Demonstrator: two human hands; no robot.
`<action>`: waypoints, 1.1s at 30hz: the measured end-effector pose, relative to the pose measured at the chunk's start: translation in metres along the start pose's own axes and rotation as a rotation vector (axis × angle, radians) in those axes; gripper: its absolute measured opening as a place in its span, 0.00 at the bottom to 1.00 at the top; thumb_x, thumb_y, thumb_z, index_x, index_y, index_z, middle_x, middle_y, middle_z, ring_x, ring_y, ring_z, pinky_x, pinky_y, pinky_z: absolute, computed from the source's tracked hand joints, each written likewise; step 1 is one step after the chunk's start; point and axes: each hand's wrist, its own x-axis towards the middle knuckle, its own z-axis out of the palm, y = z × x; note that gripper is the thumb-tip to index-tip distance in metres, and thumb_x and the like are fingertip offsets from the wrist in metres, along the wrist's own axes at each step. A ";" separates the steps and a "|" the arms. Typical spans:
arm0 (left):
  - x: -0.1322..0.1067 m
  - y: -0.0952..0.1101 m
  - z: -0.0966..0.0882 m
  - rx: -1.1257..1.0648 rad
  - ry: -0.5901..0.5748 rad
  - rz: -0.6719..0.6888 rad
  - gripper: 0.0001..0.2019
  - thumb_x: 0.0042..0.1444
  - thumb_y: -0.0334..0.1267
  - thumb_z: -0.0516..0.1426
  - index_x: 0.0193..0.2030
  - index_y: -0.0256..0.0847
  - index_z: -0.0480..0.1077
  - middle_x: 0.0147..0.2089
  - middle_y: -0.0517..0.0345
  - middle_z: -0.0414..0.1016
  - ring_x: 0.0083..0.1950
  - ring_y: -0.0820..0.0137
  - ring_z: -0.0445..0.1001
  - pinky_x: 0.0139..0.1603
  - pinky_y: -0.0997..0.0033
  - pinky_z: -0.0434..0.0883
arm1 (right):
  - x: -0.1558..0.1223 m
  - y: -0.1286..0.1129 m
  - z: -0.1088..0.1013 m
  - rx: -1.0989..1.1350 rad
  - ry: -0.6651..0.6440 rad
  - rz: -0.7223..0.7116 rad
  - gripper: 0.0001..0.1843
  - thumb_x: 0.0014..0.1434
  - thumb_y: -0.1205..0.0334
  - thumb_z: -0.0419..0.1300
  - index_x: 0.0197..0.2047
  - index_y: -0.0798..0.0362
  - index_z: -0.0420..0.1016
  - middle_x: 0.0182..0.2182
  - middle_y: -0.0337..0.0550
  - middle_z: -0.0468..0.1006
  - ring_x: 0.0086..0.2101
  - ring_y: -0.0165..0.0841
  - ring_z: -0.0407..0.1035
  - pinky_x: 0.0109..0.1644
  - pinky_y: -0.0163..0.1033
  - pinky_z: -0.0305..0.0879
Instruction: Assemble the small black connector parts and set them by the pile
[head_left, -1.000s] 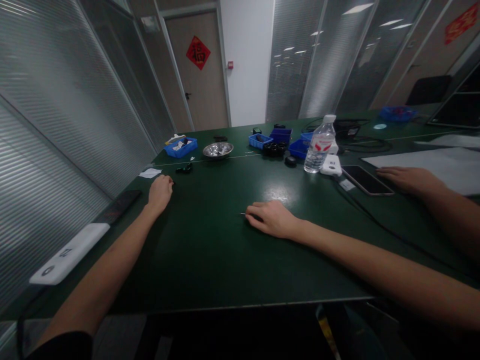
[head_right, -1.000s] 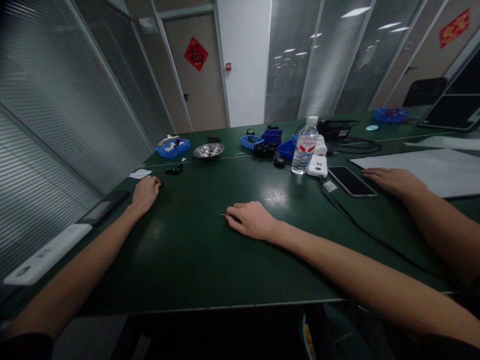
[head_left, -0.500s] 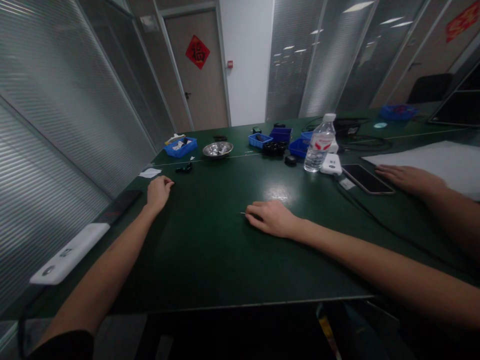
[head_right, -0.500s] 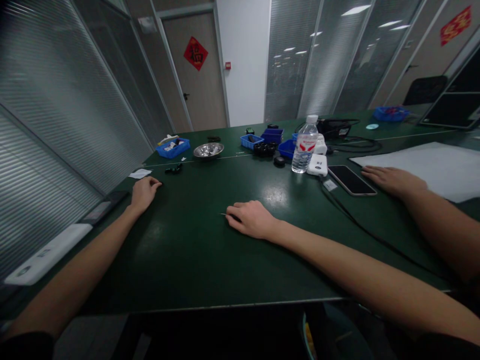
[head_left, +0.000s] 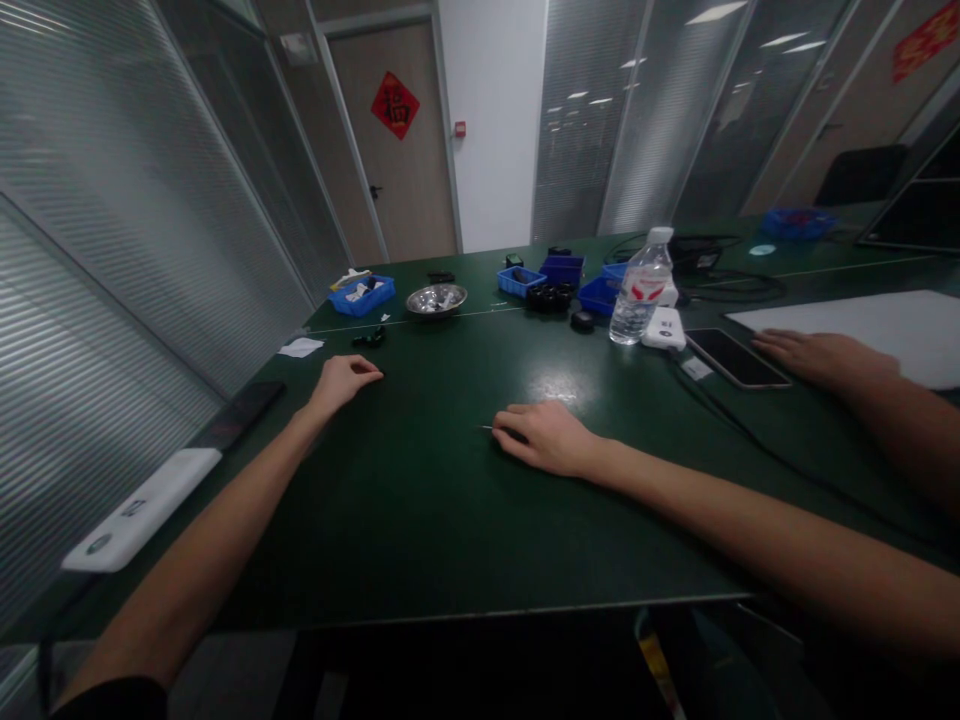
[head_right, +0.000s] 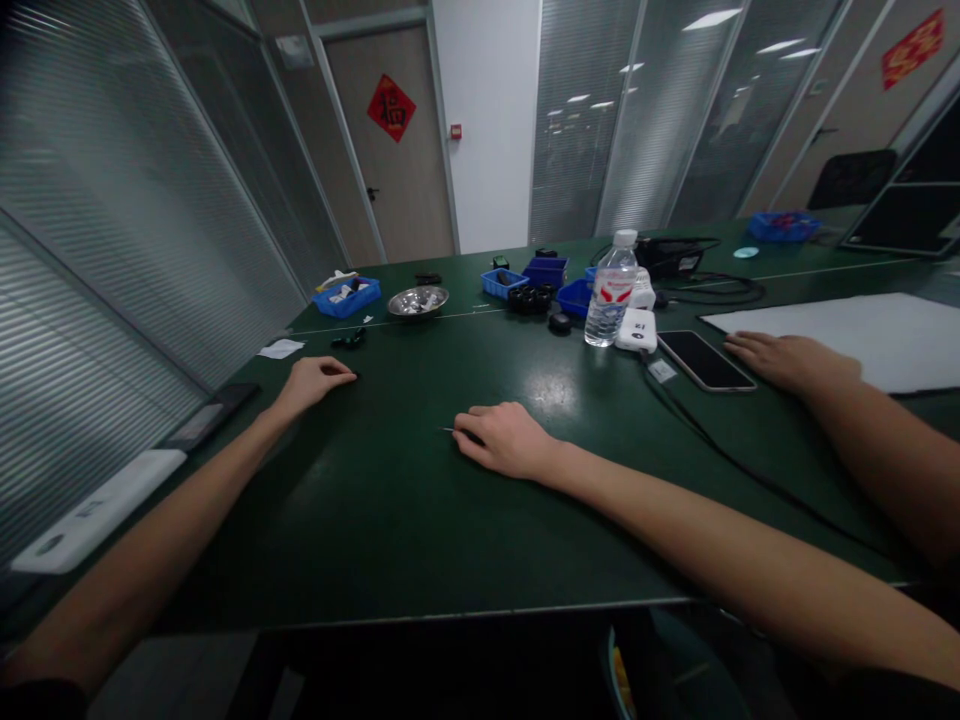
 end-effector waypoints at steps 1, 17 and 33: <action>-0.003 0.013 0.004 -0.053 -0.072 0.042 0.11 0.55 0.45 0.66 0.41 0.42 0.81 0.46 0.53 0.82 0.46 0.62 0.79 0.47 0.65 0.73 | 0.000 0.000 0.000 -0.004 -0.002 0.001 0.17 0.73 0.53 0.48 0.46 0.52 0.75 0.34 0.40 0.74 0.28 0.28 0.62 0.31 0.36 0.49; -0.072 0.140 0.066 -0.458 -0.539 0.499 0.15 0.55 0.45 0.68 0.43 0.39 0.73 0.41 0.57 0.74 0.38 0.70 0.71 0.39 0.69 0.66 | 0.001 -0.002 -0.001 -0.032 -0.015 0.012 0.16 0.73 0.53 0.49 0.45 0.52 0.74 0.35 0.42 0.75 0.28 0.28 0.63 0.31 0.36 0.47; -0.074 0.140 0.062 -0.310 -0.471 0.658 0.10 0.63 0.41 0.62 0.49 0.41 0.74 0.48 0.52 0.74 0.49 0.64 0.71 0.50 0.64 0.69 | 0.001 -0.002 -0.002 -0.019 -0.023 0.005 0.17 0.73 0.53 0.49 0.45 0.52 0.75 0.34 0.41 0.75 0.28 0.27 0.62 0.31 0.35 0.48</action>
